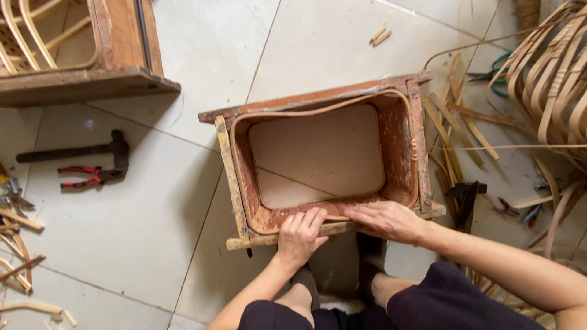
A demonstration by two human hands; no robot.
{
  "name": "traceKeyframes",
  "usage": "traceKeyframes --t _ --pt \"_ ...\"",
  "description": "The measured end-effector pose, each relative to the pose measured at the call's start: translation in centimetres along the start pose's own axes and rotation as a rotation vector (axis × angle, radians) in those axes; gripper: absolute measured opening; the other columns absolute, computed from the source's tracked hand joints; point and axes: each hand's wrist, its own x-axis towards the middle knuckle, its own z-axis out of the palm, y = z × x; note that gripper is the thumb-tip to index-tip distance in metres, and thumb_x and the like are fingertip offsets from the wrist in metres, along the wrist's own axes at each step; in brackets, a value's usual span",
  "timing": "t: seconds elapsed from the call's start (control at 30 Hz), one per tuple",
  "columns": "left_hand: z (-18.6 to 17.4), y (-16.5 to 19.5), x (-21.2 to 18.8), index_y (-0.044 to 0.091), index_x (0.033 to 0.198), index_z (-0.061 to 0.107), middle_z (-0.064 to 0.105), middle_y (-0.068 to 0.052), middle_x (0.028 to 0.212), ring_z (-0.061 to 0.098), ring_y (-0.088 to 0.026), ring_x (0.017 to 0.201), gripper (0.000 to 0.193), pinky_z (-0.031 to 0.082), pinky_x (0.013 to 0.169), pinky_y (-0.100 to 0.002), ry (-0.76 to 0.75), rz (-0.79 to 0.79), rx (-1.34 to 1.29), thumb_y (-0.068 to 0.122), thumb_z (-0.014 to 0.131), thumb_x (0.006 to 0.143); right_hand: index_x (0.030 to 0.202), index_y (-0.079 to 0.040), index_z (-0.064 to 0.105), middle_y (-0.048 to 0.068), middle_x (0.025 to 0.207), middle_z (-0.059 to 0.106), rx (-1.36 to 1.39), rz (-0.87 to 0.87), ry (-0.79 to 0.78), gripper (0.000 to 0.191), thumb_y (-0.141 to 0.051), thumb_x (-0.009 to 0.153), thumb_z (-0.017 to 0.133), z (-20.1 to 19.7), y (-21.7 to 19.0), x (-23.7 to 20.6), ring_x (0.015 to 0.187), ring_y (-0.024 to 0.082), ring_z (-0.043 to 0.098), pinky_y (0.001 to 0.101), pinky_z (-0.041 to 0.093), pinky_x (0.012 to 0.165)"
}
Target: The person sits on the floor fitting a woven bamboo panel into a wooden basket frame, bending a flexible bamboo strip around the rim and tucking its ends to secure the woven liner, then presses the panel edges into place along the frame.
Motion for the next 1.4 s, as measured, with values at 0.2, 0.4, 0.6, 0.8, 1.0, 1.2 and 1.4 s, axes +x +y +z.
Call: traceKeyframes --t 0.2,0.4,0.6,0.8,1.0,1.2,1.4 --pt "0.6 -0.9 -1.3 0.006 0.123 0.064 0.068 -0.005 0.105 0.064 -0.022 0.086 0.066 0.052 0.076 -0.036 -0.021 0.078 -0.013 0.031 0.087 0.066 0.141 -0.007 0.054 0.015 0.127 0.068 0.013 0.055 -0.049 0.059 -0.026 0.088 0.07 0.2 -0.1 0.0 0.111 0.032 0.067 0.0417 0.055 0.091" --pt "1.2 -0.9 -1.7 0.004 0.121 0.065 0.071 -0.007 0.109 0.066 -0.022 0.087 0.063 0.052 0.075 -0.035 0.02 0.131 -0.006 0.031 0.085 0.068 0.142 -0.005 0.049 0.016 0.133 0.062 0.138 0.079 -0.275 0.062 -0.037 0.093 0.069 -2.2 -0.1 1.5 0.121 0.033 0.061 0.0441 0.051 0.101" --pt "0.7 -0.6 -1.6 0.005 0.122 0.064 0.071 -0.006 0.111 0.066 -0.022 0.092 0.065 0.053 0.079 -0.035 0.069 0.138 -0.011 0.03 0.084 0.066 0.16 -0.002 0.031 0.024 0.164 0.033 -0.486 -0.001 0.353 0.084 -0.05 0.099 0.063 -8.0 7.4 12.4 0.151 0.038 0.037 0.0532 0.03 0.125" --pt "0.9 1.0 -0.4 0.007 0.127 0.065 0.066 -0.006 0.095 0.063 -0.023 0.08 0.076 0.05 0.071 -0.037 -0.174 -0.016 0.007 0.035 0.091 0.062 0.127 0.003 0.058 0.017 0.1 0.068 -0.778 0.072 0.138 0.077 -0.069 0.103 0.045 -7.3 12.0 21.8 0.075 0.024 0.066 0.034 0.055 0.06" --pt "1.4 1.4 -0.1 0.008 0.13 0.064 0.065 -0.005 0.099 0.062 -0.02 0.081 0.076 0.05 0.071 -0.035 -0.157 0.106 0.049 0.034 0.091 0.064 0.1 -0.008 0.058 0.006 0.084 0.064 -0.81 -0.079 0.328 0.056 -0.062 0.107 0.044 -7.7 12.3 21.6 0.069 0.019 0.064 0.0309 0.05 0.055" --pt "1.5 1.2 -0.5 0.008 0.126 0.064 0.069 -0.003 0.11 0.063 -0.02 0.083 0.072 0.05 0.072 -0.034 -0.085 0.149 0.034 0.031 0.089 0.063 0.107 -0.008 0.058 0.007 0.089 0.064 -0.689 -0.048 0.253 0.052 -0.059 0.109 0.048 -7.8 12.3 21.8 0.076 0.02 0.064 0.034 0.053 0.064" --pt "1.7 1.5 -0.5 0.008 0.128 0.065 0.069 -0.003 0.108 0.062 -0.02 0.077 0.072 0.05 0.07 -0.035 -0.092 0.146 0.051 0.033 0.088 0.064 0.155 -0.005 0.035 0.022 0.149 0.054 -0.54 -0.082 0.464 0.073 -0.043 0.098 0.061 -7.5 5.1 15.0 0.132 0.032 0.058 0.0489 0.044 0.115"
